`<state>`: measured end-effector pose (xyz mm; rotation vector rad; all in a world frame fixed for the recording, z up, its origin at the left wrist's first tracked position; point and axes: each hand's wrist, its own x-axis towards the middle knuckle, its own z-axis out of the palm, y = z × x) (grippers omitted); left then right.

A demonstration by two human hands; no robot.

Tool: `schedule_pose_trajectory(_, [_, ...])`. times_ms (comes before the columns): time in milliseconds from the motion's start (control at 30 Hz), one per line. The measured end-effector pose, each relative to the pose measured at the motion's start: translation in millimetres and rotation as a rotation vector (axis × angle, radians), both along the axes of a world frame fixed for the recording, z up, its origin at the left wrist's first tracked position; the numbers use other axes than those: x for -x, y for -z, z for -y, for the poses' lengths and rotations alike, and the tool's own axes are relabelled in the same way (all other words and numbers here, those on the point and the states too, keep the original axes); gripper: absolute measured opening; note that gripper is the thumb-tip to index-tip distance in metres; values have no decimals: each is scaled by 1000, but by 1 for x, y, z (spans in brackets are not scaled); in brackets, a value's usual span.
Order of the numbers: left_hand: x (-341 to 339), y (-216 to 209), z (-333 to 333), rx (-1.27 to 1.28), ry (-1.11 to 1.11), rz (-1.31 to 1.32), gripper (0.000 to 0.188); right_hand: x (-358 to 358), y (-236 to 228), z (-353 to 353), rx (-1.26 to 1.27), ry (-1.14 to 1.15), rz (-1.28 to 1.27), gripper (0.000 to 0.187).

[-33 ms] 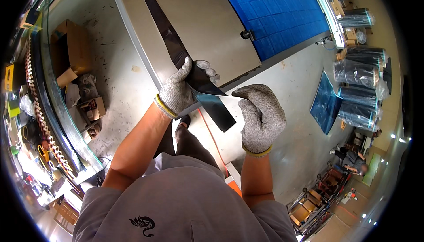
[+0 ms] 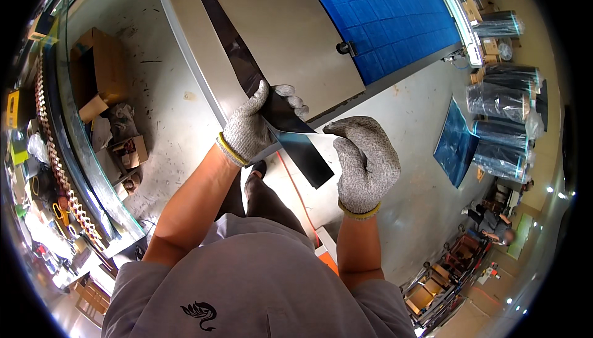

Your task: The person places a black strip on a table, then picks up a large blue sheet from the floor and places it on a workbench. They use a long metal ruler to measure the sheet's dimensions and then peel off a protective film from the sheet's surface.

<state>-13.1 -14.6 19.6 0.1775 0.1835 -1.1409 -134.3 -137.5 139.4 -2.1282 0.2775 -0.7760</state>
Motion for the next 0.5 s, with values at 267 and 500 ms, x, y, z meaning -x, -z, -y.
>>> schedule_pose_trajectory(267, [-1,2,0,-31,10,38,43,0,0,0,-9,7,-6,16])
schedule_pose_trajectory(500, [-4,5,-2,-28,-13,14,50,2,2,2,1,-14,-17,18])
